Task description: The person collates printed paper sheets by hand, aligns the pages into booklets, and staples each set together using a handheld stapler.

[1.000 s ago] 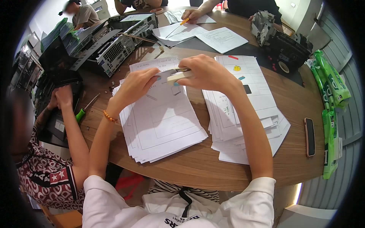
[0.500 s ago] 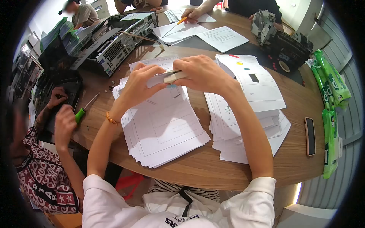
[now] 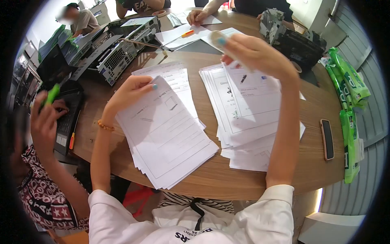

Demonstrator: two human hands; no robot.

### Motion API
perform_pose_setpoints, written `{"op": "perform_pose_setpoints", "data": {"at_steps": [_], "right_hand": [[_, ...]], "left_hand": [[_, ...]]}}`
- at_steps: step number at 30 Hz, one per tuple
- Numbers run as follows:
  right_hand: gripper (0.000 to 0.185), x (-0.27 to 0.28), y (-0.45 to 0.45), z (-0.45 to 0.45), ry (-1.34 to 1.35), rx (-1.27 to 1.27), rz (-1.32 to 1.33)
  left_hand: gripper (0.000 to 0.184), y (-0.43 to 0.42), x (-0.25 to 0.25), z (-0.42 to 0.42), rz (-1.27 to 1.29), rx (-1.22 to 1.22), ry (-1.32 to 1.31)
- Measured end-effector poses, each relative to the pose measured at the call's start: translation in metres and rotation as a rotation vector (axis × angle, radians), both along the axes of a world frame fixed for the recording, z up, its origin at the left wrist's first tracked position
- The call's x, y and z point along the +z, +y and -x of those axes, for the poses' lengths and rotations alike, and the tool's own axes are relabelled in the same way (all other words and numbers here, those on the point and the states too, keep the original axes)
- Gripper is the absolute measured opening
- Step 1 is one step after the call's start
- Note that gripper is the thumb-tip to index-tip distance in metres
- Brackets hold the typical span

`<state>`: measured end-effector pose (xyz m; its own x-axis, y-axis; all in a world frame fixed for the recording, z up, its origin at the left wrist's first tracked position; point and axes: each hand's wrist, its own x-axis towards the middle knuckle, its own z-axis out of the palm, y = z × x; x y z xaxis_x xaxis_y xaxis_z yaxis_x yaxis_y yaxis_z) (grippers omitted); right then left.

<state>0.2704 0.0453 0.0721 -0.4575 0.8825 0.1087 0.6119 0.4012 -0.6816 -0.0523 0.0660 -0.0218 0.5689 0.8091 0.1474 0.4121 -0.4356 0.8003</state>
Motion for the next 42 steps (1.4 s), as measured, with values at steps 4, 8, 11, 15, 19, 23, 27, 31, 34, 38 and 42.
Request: {"op": "perform_pose_setpoints", "data": {"at_steps": [4, 8, 11, 15, 19, 23, 27, 31, 34, 38, 42], "right_hand": [[0.049, 0.020, -0.036, -0.049, 0.012, -0.169, 0.076], [0.053, 0.028, -0.055, -0.084, 0.433, 0.250, 0.049], [0.055, 0.035, -0.067, -0.110, 0.524, 0.199, -0.104], [0.053, 0.037, -0.083, -0.123, 0.446, -0.328, -0.330], [0.040, -0.024, -0.029, -0.208, 0.343, -0.648, -0.103], [0.060, -0.104, 0.006, -0.232, 1.139, -0.829, 0.221], [0.051, -0.124, 0.008, -0.226, 1.268, -0.818, 0.191], [0.056, -0.135, 0.022, -0.234, 0.624, -0.970, -0.026], [0.070, -0.133, 0.028, -0.243, 0.138, -1.039, 0.040], [0.072, -0.126, 0.026, -0.229, -0.184, -1.088, 0.122], [0.062, -0.138, 0.017, -0.214, -0.238, -0.961, -0.133]], "left_hand": [[0.018, -0.010, 0.020, 0.000, 0.197, -0.030, -0.171], [0.017, -0.015, 0.027, -0.007, 0.255, -0.030, -0.261], [0.016, -0.014, 0.025, -0.014, 0.328, -0.081, -0.289], [0.018, -0.009, 0.033, -0.021, 0.362, -0.131, -0.379], [0.022, -0.002, 0.043, -0.024, 0.449, -0.152, -0.353], [0.015, 0.016, 0.032, -0.032, 0.535, -0.134, -0.139], [0.033, 0.053, 0.060, -0.028, 1.791, -0.129, -1.589], [0.037, 0.047, 0.049, -0.025, 1.732, -0.001, -1.425], [0.043, 0.019, 0.044, -0.031, 1.363, 0.234, -0.976], [0.043, -0.019, 0.038, -0.014, 0.074, -0.368, 0.702], [0.035, -0.041, 0.041, -0.025, 0.254, -0.137, 0.440]]}}
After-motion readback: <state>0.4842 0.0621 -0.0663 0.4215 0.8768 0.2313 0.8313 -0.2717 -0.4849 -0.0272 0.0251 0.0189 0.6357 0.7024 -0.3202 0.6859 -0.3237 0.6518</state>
